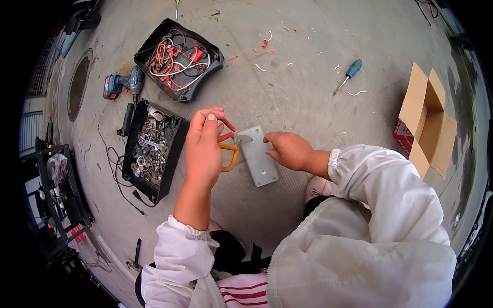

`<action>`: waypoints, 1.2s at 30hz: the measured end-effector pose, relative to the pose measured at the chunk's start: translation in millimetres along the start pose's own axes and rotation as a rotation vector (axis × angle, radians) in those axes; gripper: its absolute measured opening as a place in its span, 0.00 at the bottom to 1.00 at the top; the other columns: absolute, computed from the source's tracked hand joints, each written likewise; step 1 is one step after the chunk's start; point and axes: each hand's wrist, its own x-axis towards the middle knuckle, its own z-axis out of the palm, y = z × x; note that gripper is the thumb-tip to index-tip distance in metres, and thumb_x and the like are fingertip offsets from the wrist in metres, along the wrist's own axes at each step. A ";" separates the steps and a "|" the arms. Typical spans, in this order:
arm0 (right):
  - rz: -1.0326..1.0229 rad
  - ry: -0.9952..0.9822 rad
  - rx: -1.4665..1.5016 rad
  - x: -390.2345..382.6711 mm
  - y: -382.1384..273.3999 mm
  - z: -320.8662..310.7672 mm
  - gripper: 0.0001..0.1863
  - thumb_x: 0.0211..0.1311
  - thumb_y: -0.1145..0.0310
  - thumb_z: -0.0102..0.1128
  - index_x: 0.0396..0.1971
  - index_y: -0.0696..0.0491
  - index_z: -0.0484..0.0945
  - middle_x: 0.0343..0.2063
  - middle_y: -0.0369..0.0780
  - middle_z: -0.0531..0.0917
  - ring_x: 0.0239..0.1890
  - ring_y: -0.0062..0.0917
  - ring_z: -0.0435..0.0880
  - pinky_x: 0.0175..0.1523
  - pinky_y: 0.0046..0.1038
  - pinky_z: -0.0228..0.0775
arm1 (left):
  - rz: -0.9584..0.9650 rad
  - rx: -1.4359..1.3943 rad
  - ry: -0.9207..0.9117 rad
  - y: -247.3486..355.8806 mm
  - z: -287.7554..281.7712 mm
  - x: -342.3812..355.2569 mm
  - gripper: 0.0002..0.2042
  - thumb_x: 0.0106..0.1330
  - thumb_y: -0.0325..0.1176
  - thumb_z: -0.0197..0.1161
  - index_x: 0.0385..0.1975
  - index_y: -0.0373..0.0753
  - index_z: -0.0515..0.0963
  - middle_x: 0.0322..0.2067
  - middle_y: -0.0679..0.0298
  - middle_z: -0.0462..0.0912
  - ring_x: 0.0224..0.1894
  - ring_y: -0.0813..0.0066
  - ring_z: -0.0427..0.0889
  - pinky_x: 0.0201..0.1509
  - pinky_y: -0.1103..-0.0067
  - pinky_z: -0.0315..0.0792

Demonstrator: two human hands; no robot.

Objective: The person uses scissors to pry open a gray plastic electrical box, then removes the internal circuit board and components. They use a screwdriver to adjust parts on the board and handle wires and small parts while working on the ground.

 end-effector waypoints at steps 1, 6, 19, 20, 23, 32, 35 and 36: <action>-0.080 0.049 0.040 7.0 7.7 4.3 0.15 0.59 0.69 0.62 0.44 0.57 0.75 0.44 0.51 0.82 0.49 0.44 0.81 0.52 0.42 0.74 | 0.004 -0.023 0.109 -2.9 5.7 -2.1 0.12 0.78 0.35 0.43 0.42 0.37 0.74 0.53 0.59 0.75 0.56 0.72 0.74 0.63 0.71 0.69; -0.323 0.079 0.171 50.2 6.2 29.1 0.19 0.55 0.68 0.69 0.46 0.55 0.77 0.42 0.47 0.82 0.48 0.43 0.80 0.53 0.40 0.73 | -0.027 -0.024 0.388 -2.8 33.0 -20.3 0.12 0.79 0.35 0.42 0.45 0.37 0.73 0.52 0.61 0.75 0.57 0.73 0.73 0.66 0.68 0.67; -0.628 0.024 0.136 71.3 30.6 20.3 0.13 0.56 0.66 0.68 0.41 0.53 0.80 0.39 0.43 0.82 0.47 0.42 0.81 0.48 0.40 0.75 | 0.669 1.334 -0.505 56.6 12.3 -27.3 0.19 0.48 0.39 0.78 0.39 0.41 0.81 0.36 0.60 0.77 0.37 0.62 0.76 0.34 0.71 0.69; -0.643 0.016 0.128 71.4 27.7 16.9 0.14 0.57 0.66 0.67 0.42 0.54 0.80 0.39 0.44 0.82 0.47 0.43 0.81 0.49 0.41 0.74 | 0.716 1.291 -0.515 60.2 8.9 -24.8 0.11 0.54 0.34 0.74 0.35 0.40 0.82 0.25 0.64 0.76 0.26 0.64 0.74 0.32 0.71 0.68; -0.574 0.174 0.247 71.5 29.6 17.7 0.16 0.59 0.64 0.66 0.45 0.55 0.78 0.38 0.43 0.81 0.44 0.40 0.80 0.47 0.40 0.74 | 0.485 1.268 -0.341 65.2 0.9 -30.4 0.09 0.58 0.32 0.71 0.36 0.39 0.82 0.23 0.63 0.78 0.23 0.63 0.75 0.32 0.73 0.71; -0.058 0.207 0.665 46.5 50.1 0.6 0.15 0.66 0.61 0.60 0.40 0.59 0.77 0.31 0.47 0.82 0.34 0.36 0.82 0.43 0.37 0.74 | 0.043 0.660 0.030 47.1 -6.8 -39.0 0.12 0.76 0.34 0.56 0.48 0.32 0.79 0.33 0.68 0.79 0.29 0.85 0.72 0.34 0.88 0.68; 0.113 -0.102 0.871 35.9 20.2 -19.7 0.23 0.72 0.51 0.51 0.37 0.59 0.79 0.24 0.41 0.80 0.28 0.26 0.80 0.37 0.30 0.76 | 0.140 0.603 0.035 41.3 16.5 -45.3 0.11 0.74 0.31 0.58 0.50 0.33 0.78 0.32 0.64 0.81 0.31 0.82 0.76 0.34 0.84 0.70; 0.175 -0.272 1.066 30.5 12.9 -25.3 0.24 0.73 0.49 0.49 0.38 0.59 0.79 0.27 0.40 0.81 0.29 0.25 0.80 0.37 0.29 0.76 | 0.300 0.702 -0.007 37.0 25.3 -47.6 0.11 0.71 0.29 0.60 0.50 0.34 0.79 0.32 0.62 0.81 0.31 0.77 0.78 0.36 0.80 0.73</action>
